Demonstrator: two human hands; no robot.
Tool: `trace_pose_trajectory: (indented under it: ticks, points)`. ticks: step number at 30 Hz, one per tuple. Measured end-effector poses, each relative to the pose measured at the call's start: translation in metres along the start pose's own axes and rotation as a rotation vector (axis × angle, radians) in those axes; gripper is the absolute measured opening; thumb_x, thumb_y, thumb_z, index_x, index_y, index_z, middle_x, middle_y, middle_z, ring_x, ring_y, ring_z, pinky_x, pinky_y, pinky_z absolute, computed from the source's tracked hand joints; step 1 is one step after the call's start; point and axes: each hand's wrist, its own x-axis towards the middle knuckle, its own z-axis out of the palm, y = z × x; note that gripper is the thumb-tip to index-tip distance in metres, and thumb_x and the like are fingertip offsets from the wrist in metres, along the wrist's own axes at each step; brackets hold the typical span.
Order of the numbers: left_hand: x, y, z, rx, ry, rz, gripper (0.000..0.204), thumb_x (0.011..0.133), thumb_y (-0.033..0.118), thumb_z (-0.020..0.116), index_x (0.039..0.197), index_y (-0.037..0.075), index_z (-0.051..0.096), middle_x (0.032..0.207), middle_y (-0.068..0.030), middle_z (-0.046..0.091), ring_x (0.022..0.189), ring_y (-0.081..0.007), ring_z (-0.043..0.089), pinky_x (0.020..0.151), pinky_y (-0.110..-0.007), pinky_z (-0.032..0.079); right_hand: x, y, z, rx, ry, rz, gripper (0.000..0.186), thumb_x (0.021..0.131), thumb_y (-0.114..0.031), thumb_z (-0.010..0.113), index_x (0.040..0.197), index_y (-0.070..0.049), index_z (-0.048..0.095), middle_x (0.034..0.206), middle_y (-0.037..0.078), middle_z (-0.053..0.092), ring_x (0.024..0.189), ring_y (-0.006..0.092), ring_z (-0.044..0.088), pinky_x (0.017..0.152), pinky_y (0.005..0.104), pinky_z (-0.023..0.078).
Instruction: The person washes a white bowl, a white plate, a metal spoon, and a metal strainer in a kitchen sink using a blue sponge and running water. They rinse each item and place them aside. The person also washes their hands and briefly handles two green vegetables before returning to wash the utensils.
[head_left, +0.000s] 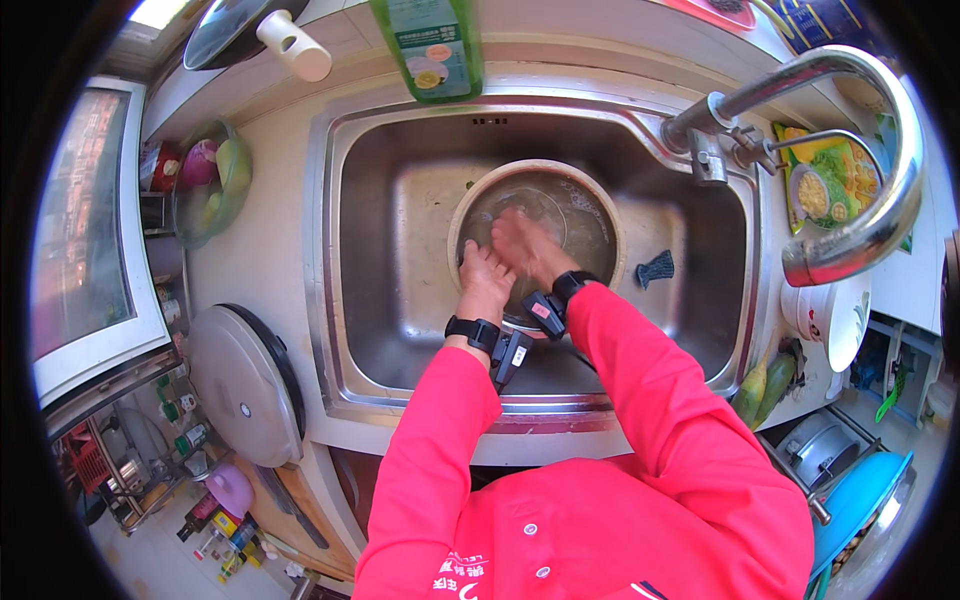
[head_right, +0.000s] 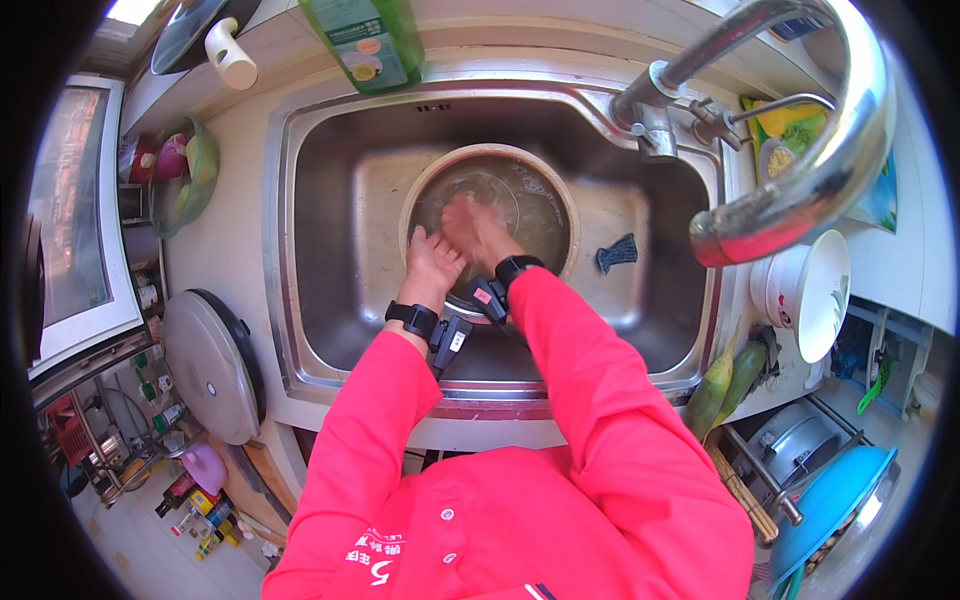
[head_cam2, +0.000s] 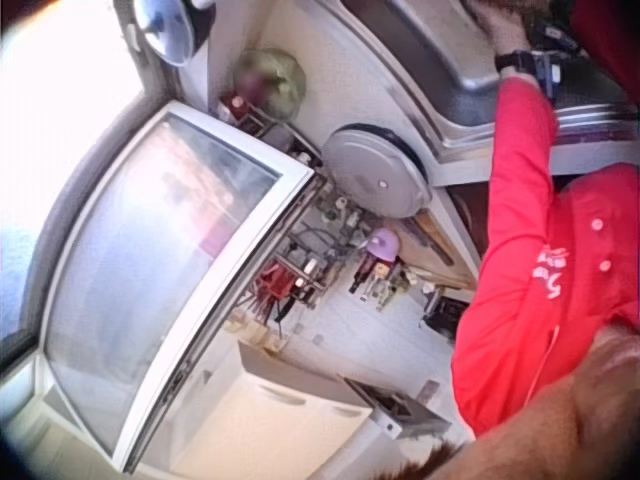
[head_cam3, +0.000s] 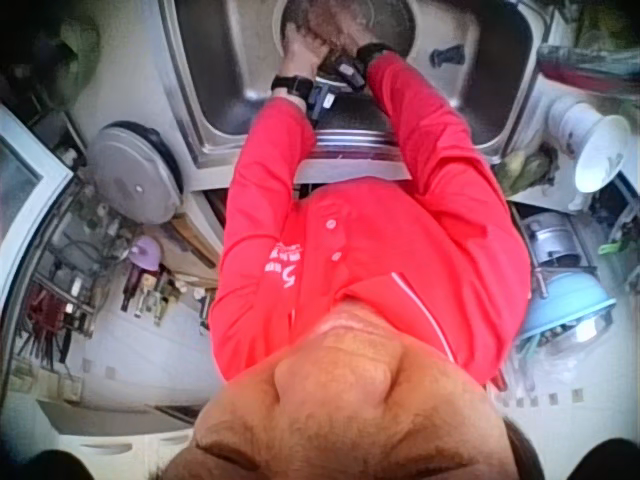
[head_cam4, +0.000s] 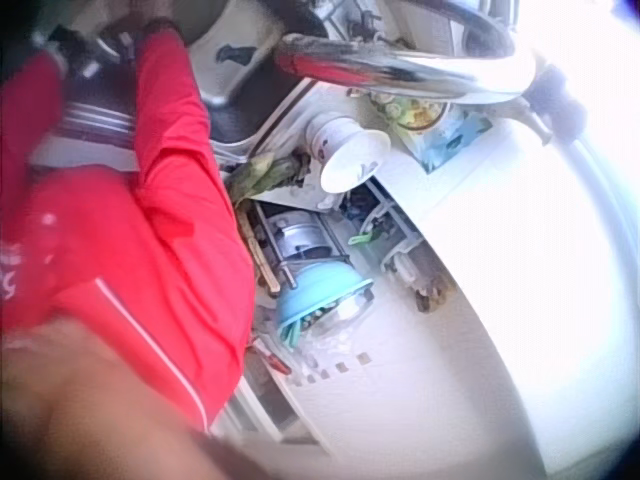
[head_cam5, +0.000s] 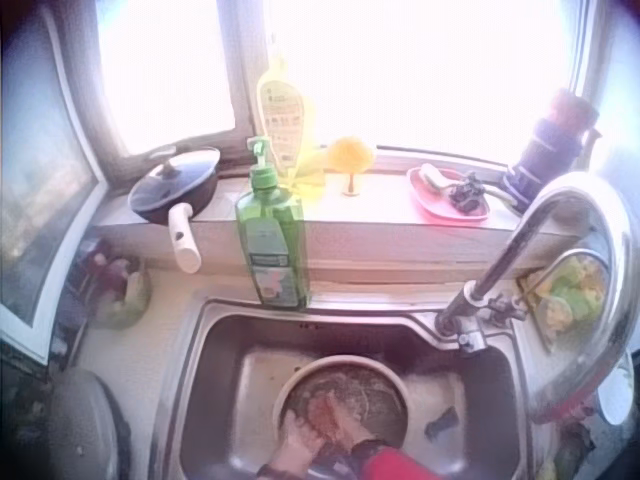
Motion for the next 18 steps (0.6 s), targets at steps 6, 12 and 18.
trace_pose_trajectory:
  ticks: [6,12,18]
  points:
    - [0.004,-0.001,0.006,0.041,-0.163,-0.054,0.062,0.093,0.055,0.026,0.132,0.006,0.031,0.134,-0.0165,0.040,0.117,-0.0374,0.044,0.099,-0.057,0.032,-0.034,-0.002,0.037,-1.128,-0.122,-0.846,0.026,0.093,-0.020,0.043,0.106,-0.003,0.058,0.104,0.014,0.059,0.093,0.0267,0.057,0.080,0.0363,0.048]
    - [-0.014,0.028,0.026,0.169,-0.148,-0.164,0.065,0.092,0.057,0.025,0.133,0.007,0.029,0.134,-0.0142,0.040,0.118,-0.0389,0.043,0.098,-0.060,0.031,-0.038,0.013,0.037,-1.265,-0.065,-0.365,0.036,0.092,-0.027,0.033,0.111,-0.007,0.057,0.118,0.018,0.054,0.109,0.0356,0.051,0.089,0.0438,0.042]
    - [0.004,0.009,0.012,0.160,-0.529,-0.095,0.065,0.090,0.058,0.033,0.130,0.007,0.032,0.131,-0.0096,0.044,0.118,-0.0359,0.043,0.099,-0.060,0.031,-0.056,-0.003,0.013,-1.482,-0.097,-0.621,0.049,0.093,-0.039,0.030,0.134,-0.013,0.040,0.142,0.015,0.034,0.131,0.0347,0.030,0.108,0.0451,0.023]
